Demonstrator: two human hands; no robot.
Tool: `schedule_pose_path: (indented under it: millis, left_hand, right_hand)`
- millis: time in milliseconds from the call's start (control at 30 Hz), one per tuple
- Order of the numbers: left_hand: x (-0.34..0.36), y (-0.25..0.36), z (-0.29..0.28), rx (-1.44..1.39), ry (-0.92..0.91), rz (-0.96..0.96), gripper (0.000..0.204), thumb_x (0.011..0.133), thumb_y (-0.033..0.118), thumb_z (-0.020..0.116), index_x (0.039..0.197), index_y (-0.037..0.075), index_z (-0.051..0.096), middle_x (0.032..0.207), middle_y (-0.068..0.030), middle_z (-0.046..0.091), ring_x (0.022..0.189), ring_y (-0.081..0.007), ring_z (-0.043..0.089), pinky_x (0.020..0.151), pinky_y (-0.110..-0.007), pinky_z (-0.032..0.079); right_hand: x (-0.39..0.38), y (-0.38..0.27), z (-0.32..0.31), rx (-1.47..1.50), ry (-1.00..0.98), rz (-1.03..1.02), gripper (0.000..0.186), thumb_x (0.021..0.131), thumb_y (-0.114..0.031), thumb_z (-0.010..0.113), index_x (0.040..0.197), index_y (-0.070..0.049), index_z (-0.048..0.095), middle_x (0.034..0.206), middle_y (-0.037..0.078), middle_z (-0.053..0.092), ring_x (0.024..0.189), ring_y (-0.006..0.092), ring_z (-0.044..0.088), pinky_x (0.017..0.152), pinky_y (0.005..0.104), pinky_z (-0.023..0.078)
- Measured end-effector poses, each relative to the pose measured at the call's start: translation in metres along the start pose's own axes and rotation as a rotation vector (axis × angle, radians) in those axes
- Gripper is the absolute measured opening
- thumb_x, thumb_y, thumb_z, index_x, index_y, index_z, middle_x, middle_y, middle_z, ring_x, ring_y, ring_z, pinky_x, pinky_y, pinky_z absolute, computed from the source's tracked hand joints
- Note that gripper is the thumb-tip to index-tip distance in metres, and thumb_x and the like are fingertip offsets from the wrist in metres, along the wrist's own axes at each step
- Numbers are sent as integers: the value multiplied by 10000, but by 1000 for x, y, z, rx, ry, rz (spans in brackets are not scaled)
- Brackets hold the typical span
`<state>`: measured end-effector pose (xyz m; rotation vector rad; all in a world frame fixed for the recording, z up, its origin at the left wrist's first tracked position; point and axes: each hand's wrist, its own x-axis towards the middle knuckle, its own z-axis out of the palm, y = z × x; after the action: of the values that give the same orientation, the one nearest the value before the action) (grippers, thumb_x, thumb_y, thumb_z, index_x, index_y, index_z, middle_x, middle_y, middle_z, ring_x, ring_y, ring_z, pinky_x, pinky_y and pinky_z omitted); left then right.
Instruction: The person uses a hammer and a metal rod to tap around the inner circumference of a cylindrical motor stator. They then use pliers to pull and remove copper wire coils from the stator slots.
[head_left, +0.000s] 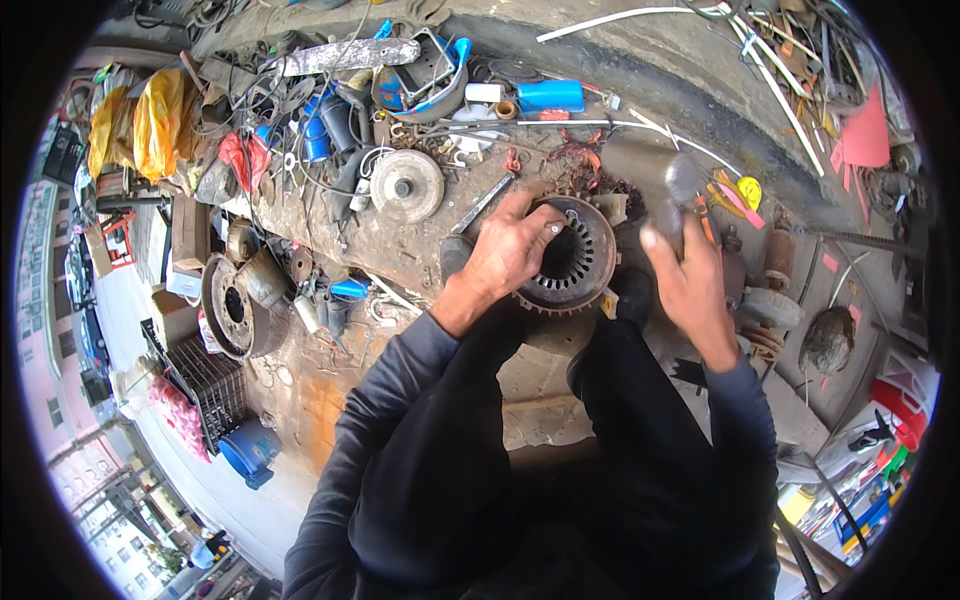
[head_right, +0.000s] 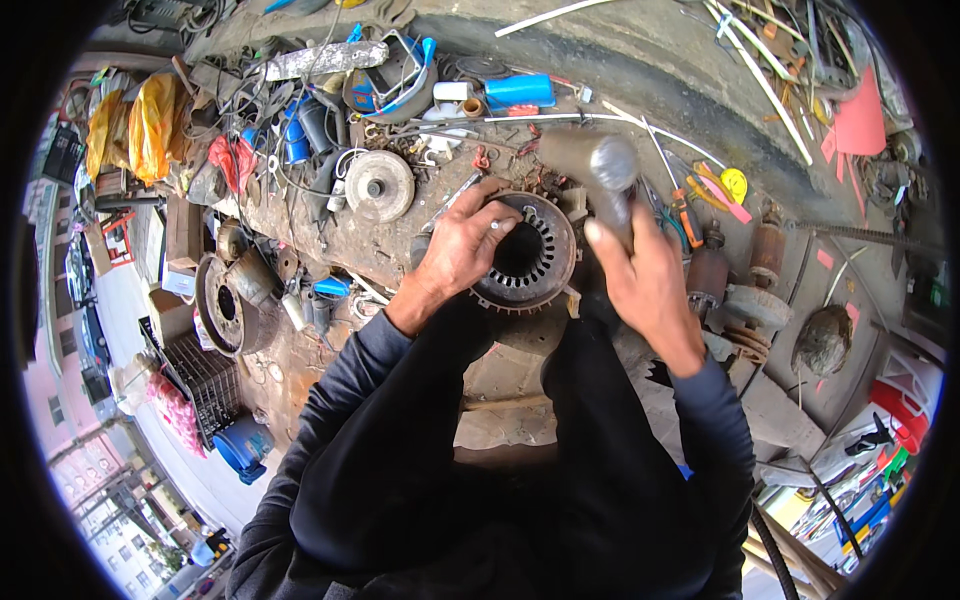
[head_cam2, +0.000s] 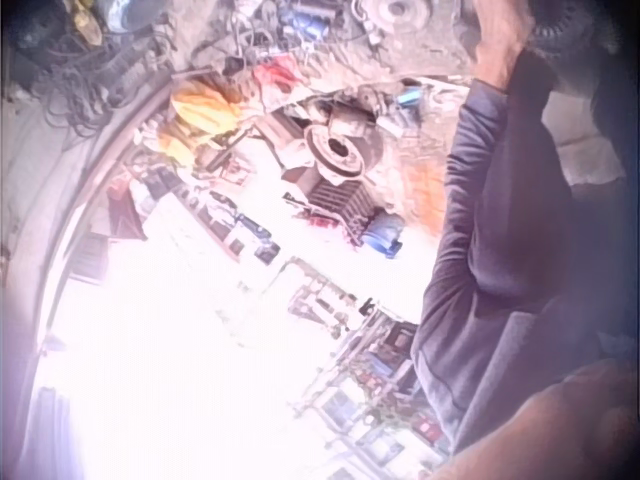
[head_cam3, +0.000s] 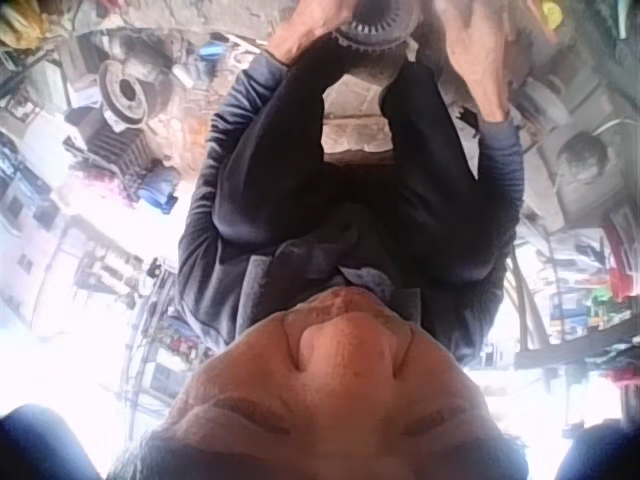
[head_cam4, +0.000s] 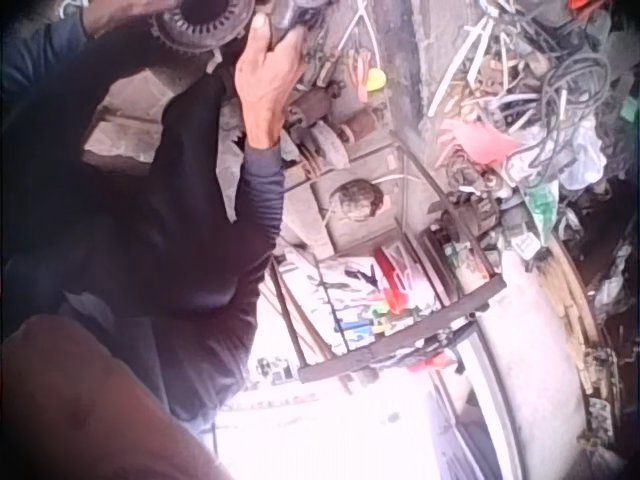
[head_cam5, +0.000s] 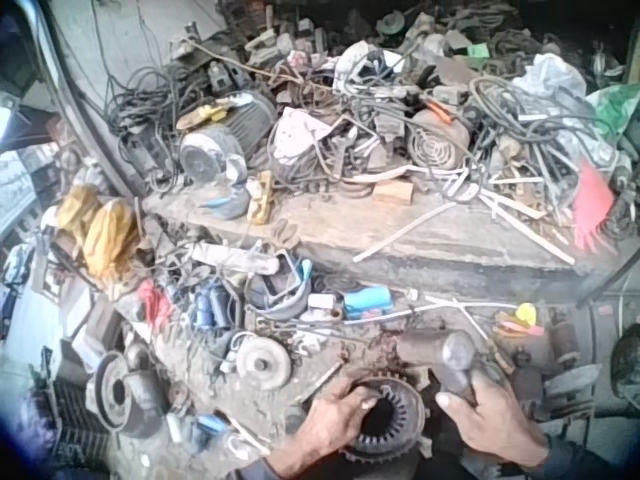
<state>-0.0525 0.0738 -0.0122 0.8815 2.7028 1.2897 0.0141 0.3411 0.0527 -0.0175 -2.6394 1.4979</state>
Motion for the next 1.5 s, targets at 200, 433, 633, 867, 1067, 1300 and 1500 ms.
schedule_pose_path:
  millis: [200,433,633,867,1067,1300,1500]
  left_hand:
    - [-4,6,6,35,51,-4,208,934,73,729,1141,71,741,1350,-206,661,1208,-443,645,1014,-510,555]
    - [-2,11,14,79,37,1,276,909,51,721,1184,31,717,1363,-217,659,1182,-440,650,1002,-508,556]
    - [-1,13,17,113,69,73,224,902,61,719,1120,16,690,1383,-232,644,1125,-442,645,966,-515,552]
    - [2,14,15,81,63,67,346,878,33,708,1223,0,709,1372,-230,659,1158,-440,645,995,-511,549]
    - [-4,17,18,62,25,13,343,880,26,714,1222,9,708,1385,-214,660,1194,-433,639,1003,-512,549]
    - [2,25,7,-82,47,-30,177,981,71,716,1148,14,719,1397,-206,680,1183,-433,658,1013,-486,556]
    - [7,31,-18,-271,164,-153,111,1052,129,721,1065,24,756,1068,-129,773,979,-304,734,884,-390,582]
  right_hand:
    - [-39,-65,-37,-41,-173,-203,365,993,-260,773,1173,14,612,868,238,726,771,457,739,700,496,587]
    - [-8,-82,-25,-294,-400,-2,366,1086,-328,678,989,-5,536,696,278,651,698,535,665,593,598,491]
    - [-19,-86,-36,-166,-155,-307,350,1036,-263,735,1107,41,578,772,256,680,705,514,688,619,552,537]
    - [3,-93,-30,-248,-375,-9,317,1049,-256,728,1028,17,567,724,251,681,683,503,689,616,548,526]
    - [-16,-89,-31,-133,-255,-176,303,1033,-231,740,1077,25,585,773,278,683,711,517,675,638,573,512]
    - [-13,-58,-25,-32,-268,130,341,1084,-287,702,1040,27,577,706,231,644,619,418,662,597,497,500]
    - [-31,-42,-20,168,-107,326,326,1094,-281,696,1056,33,616,701,146,621,614,210,583,605,402,491]
